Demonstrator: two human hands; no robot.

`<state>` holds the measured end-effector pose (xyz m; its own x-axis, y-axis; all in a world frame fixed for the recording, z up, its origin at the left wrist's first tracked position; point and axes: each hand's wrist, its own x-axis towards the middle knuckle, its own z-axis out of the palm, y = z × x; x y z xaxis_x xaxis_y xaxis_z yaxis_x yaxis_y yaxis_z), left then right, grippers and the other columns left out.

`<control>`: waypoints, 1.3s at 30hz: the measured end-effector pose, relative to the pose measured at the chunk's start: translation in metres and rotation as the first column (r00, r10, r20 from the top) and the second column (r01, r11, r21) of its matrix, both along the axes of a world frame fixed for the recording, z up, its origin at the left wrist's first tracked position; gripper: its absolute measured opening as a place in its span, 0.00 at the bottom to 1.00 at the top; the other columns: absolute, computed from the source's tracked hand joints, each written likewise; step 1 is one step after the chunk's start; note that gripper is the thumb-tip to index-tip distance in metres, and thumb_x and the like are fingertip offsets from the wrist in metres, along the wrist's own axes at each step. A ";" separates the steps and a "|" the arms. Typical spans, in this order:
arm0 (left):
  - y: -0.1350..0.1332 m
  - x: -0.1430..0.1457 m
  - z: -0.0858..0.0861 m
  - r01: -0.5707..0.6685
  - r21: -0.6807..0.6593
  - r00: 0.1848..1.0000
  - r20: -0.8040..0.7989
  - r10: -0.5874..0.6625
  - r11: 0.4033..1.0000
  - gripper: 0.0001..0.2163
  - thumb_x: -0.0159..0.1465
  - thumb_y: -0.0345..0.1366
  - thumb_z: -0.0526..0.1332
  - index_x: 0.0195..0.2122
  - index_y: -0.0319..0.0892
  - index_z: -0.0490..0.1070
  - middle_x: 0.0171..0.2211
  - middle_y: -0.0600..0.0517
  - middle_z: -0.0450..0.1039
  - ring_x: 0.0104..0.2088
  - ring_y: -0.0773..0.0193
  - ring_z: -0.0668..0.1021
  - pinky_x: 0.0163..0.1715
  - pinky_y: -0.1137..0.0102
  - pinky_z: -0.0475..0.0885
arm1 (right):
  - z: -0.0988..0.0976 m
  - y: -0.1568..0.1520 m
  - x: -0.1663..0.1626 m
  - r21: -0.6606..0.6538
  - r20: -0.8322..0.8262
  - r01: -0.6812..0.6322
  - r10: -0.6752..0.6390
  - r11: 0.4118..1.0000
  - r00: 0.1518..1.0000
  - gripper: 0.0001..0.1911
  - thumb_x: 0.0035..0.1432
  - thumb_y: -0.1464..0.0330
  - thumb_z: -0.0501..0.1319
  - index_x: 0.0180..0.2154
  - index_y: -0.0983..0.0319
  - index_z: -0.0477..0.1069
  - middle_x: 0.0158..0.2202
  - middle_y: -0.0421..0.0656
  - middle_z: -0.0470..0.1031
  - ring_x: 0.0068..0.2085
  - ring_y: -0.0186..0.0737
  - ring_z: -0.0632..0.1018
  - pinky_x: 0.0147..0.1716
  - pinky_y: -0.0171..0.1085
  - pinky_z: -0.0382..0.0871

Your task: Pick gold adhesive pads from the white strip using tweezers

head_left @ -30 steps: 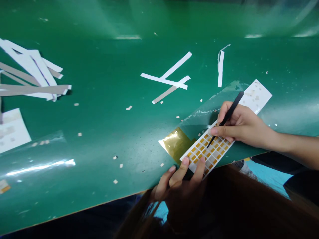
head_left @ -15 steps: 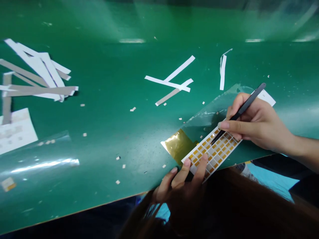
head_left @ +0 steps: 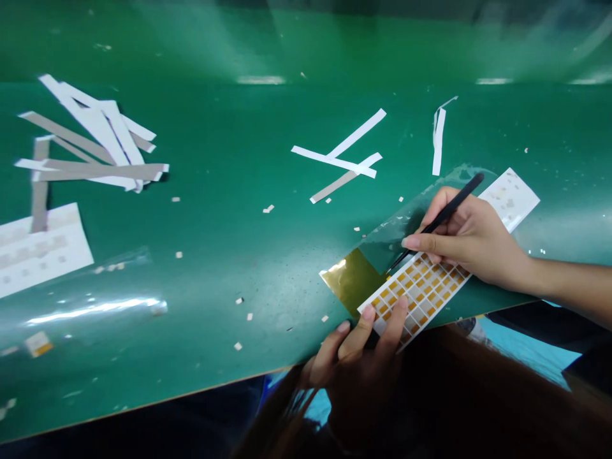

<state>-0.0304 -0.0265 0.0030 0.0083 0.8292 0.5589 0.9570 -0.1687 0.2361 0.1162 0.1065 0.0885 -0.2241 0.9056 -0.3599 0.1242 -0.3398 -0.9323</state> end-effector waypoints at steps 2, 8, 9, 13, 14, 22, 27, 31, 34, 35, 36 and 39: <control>-0.001 0.000 0.002 0.013 -0.020 1.000 0.011 -0.013 1.000 0.18 0.58 0.47 0.61 0.51 0.61 0.67 0.37 0.50 0.64 0.41 0.58 0.62 0.39 0.64 0.60 | -0.001 0.000 -0.001 0.008 -0.003 0.006 -0.006 1.000 1.000 0.21 0.40 0.70 0.73 0.26 0.59 0.58 0.16 0.31 0.66 0.15 0.27 0.68 0.11 0.29 0.52; -0.003 0.001 0.008 0.051 -0.080 0.998 0.024 -0.050 0.995 0.19 0.56 0.44 0.64 0.50 0.60 0.68 0.41 0.51 0.65 0.42 0.59 0.63 0.42 0.65 0.61 | 0.000 0.002 0.006 -0.014 -0.129 0.043 -0.045 0.999 0.991 0.18 0.44 0.69 0.71 0.27 0.59 0.59 0.15 0.30 0.65 0.14 0.24 0.62 0.12 0.28 0.49; -0.002 0.001 0.008 0.062 -0.087 0.998 0.022 -0.060 0.994 0.19 0.56 0.44 0.64 0.50 0.59 0.68 0.42 0.51 0.66 0.43 0.58 0.63 0.43 0.65 0.61 | 0.002 0.001 0.009 -0.016 -0.156 0.041 -0.043 0.999 0.987 0.18 0.46 0.69 0.70 0.27 0.59 0.59 0.15 0.30 0.64 0.14 0.24 0.61 0.13 0.28 0.49; -0.001 0.001 0.008 0.059 -0.057 0.996 0.068 -0.055 0.997 0.18 0.55 0.45 0.65 0.47 0.57 0.70 0.43 0.50 0.64 0.43 0.59 0.63 0.44 0.66 0.61 | 0.007 -0.008 0.020 0.042 -0.183 -0.009 0.016 0.999 0.983 0.16 0.49 0.71 0.69 0.28 0.59 0.60 0.15 0.30 0.64 0.14 0.25 0.62 0.14 0.28 0.52; -0.001 0.002 0.008 0.043 -0.038 0.995 0.089 -0.040 0.998 0.19 0.53 0.46 0.66 0.47 0.56 0.71 0.43 0.50 0.63 0.43 0.59 0.63 0.44 0.66 0.61 | 0.006 -0.011 0.022 0.047 -0.173 -0.019 0.027 0.999 0.984 0.16 0.49 0.71 0.69 0.29 0.59 0.60 0.16 0.30 0.65 0.15 0.25 0.63 0.14 0.27 0.52; 0.001 0.000 0.010 0.109 -0.056 0.990 0.099 -0.103 0.992 0.19 0.61 0.51 0.55 0.49 0.47 0.69 0.46 0.53 0.73 0.41 0.61 0.68 0.45 0.63 0.58 | -0.006 -0.024 0.022 0.071 -0.178 0.061 -0.047 0.996 0.983 0.17 0.48 0.72 0.69 0.27 0.59 0.59 0.17 0.31 0.66 0.15 0.25 0.65 0.14 0.27 0.58; 0.000 -0.001 0.011 0.072 -0.057 0.995 0.080 -0.067 0.996 0.16 0.61 0.45 0.58 0.50 0.51 0.68 0.47 0.55 0.74 0.38 0.64 0.71 0.44 0.64 0.58 | -0.004 -0.027 0.022 0.022 -0.153 0.023 -0.020 0.999 0.988 0.16 0.49 0.74 0.68 0.27 0.60 0.59 0.16 0.30 0.67 0.15 0.24 0.66 0.12 0.25 0.57; -0.001 -0.001 0.011 0.068 -0.065 0.994 0.093 -0.062 0.996 0.16 0.60 0.41 0.60 0.50 0.52 0.67 0.47 0.55 0.74 0.37 0.65 0.72 0.43 0.64 0.60 | -0.004 -0.023 0.021 -0.029 -0.117 -0.006 0.002 1.000 0.993 0.18 0.48 0.72 0.69 0.28 0.60 0.58 0.14 0.29 0.65 0.14 0.23 0.65 0.11 0.24 0.55; -0.001 -0.002 0.010 0.080 -0.064 0.994 0.075 -0.075 0.995 0.13 0.60 0.41 0.60 0.47 0.54 0.69 0.47 0.56 0.74 0.36 0.66 0.73 0.43 0.64 0.61 | -0.003 -0.020 0.019 -0.033 -0.108 -0.007 0.004 0.999 0.994 0.19 0.46 0.71 0.70 0.27 0.60 0.58 0.16 0.29 0.65 0.14 0.24 0.66 0.11 0.24 0.56; -0.001 -0.001 0.009 0.080 -0.063 0.995 0.068 -0.076 0.995 0.12 0.59 0.41 0.60 0.46 0.54 0.70 0.47 0.57 0.74 0.36 0.66 0.73 0.43 0.63 0.61 | -0.003 -0.020 0.018 -0.033 -0.102 -0.006 0.003 0.999 0.995 0.19 0.46 0.70 0.71 0.27 0.60 0.58 0.16 0.29 0.65 0.15 0.24 0.67 0.11 0.24 0.56; 0.000 -0.001 0.009 0.077 -0.059 0.995 0.061 -0.074 0.995 0.12 0.60 0.42 0.60 0.45 0.55 0.70 0.47 0.57 0.74 0.36 0.66 0.73 0.43 0.63 0.61 | -0.002 -0.019 0.018 -0.032 -0.096 -0.006 0.003 0.999 0.995 0.19 0.45 0.70 0.71 0.27 0.60 0.58 0.16 0.29 0.64 0.15 0.24 0.67 0.11 0.25 0.57; 0.002 0.000 0.010 0.082 -0.034 0.995 0.057 -0.080 0.996 0.11 0.62 0.42 0.58 0.45 0.53 0.70 0.46 0.56 0.75 0.36 0.67 0.73 0.42 0.65 0.61 | -0.001 -0.019 0.017 -0.036 -0.077 -0.011 0.009 0.999 0.997 0.20 0.45 0.69 0.71 0.26 0.60 0.58 0.17 0.29 0.65 0.15 0.24 0.66 0.11 0.25 0.57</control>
<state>-0.0305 -0.0244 0.0128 0.0461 0.8468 0.5299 0.9258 -0.2355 0.2958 0.1334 0.0873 0.0871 -0.2615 0.8899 -0.3738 0.0562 -0.3726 -0.9263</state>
